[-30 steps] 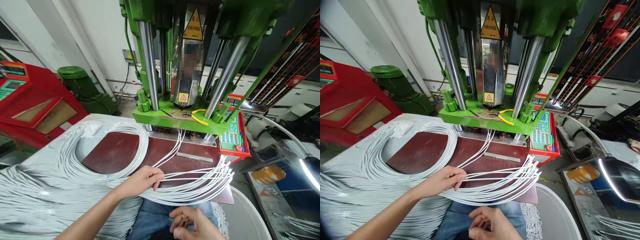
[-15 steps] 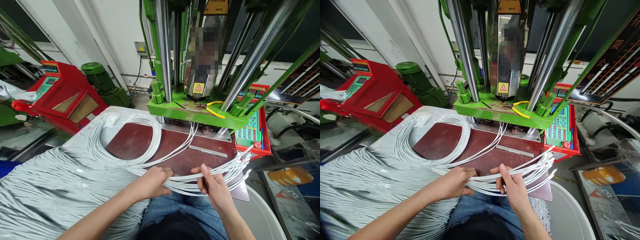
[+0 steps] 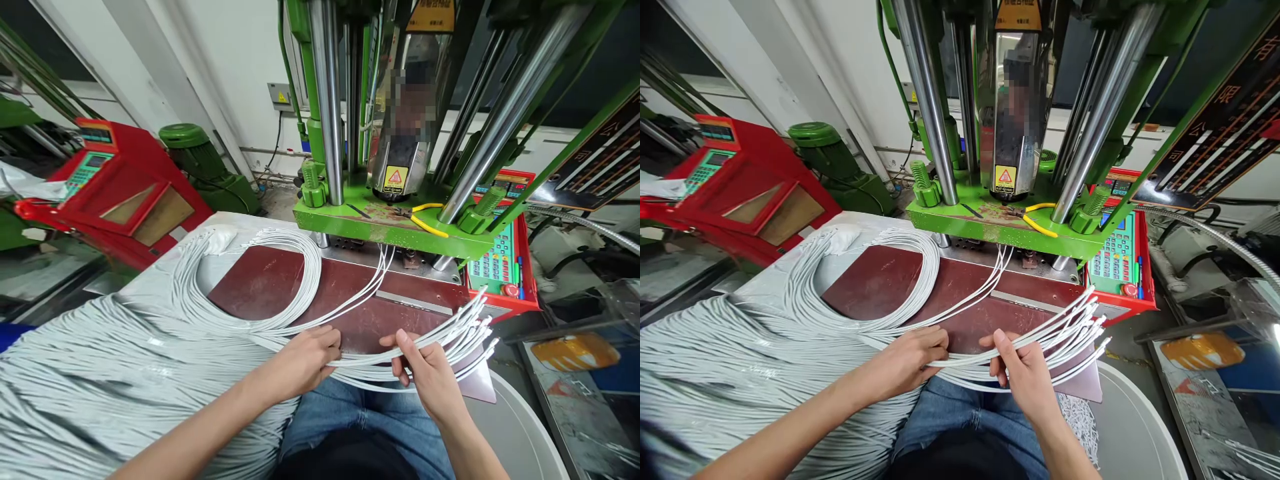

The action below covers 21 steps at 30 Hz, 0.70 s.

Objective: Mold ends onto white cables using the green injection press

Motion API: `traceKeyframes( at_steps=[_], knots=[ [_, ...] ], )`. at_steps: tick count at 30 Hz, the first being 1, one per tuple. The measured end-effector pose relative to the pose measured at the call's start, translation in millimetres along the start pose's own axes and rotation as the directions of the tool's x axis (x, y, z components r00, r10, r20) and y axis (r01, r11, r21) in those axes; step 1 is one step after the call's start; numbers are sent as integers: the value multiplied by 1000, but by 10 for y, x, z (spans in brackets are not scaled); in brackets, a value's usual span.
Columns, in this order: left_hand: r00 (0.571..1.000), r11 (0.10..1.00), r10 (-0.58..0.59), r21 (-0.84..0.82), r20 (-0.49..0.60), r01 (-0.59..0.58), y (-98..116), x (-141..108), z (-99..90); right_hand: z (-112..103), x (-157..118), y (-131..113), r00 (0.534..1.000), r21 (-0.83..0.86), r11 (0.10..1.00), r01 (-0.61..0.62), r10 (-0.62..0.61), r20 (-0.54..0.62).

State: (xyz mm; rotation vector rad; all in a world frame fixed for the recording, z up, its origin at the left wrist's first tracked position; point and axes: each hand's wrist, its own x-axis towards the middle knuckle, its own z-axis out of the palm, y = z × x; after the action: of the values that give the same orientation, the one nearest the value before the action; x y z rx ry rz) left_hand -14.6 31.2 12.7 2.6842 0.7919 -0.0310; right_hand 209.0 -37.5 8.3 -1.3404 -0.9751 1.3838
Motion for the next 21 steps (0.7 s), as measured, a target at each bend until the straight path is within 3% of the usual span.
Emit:
traceKeyframes(
  at_steps=[5, 7, 9, 12, 14, 19, 21],
  knots=[
    [1000, 999, 26, 48, -13, -25, 43, -8, 36, -5, 22, 14, 1000, 26, 1000, -17, 17, -3],
    [997, 999, -11, -31, -70, 9, 36, -8, 31, -4, 19, 6, 1000, 46, 999, -20, 20, -7],
    [987, 973, -113, -215, -113, 87, 7, -7, -31, 1, -4, -17, 1000, 78, 997, -6, 6, -2],
    [964, 816, -259, -547, -59, 186, -67, 3, -241, 21, -71, -67, 998, 118, 992, 48, -52, 29],
    [959, 708, -282, -676, -4, 205, -101, 19, -423, 43, -118, -90, 996, 132, 989, 63, -72, 59],
    [973, 510, -211, -839, 93, 190, 70, 74, -702, 99, -139, -58, 950, 225, 974, -14, -57, 307],
    [975, 482, -147, -849, 169, 219, 210, 83, -666, 90, -97, -27, 952, 324, 946, -20, -81, 295]
  ],
)
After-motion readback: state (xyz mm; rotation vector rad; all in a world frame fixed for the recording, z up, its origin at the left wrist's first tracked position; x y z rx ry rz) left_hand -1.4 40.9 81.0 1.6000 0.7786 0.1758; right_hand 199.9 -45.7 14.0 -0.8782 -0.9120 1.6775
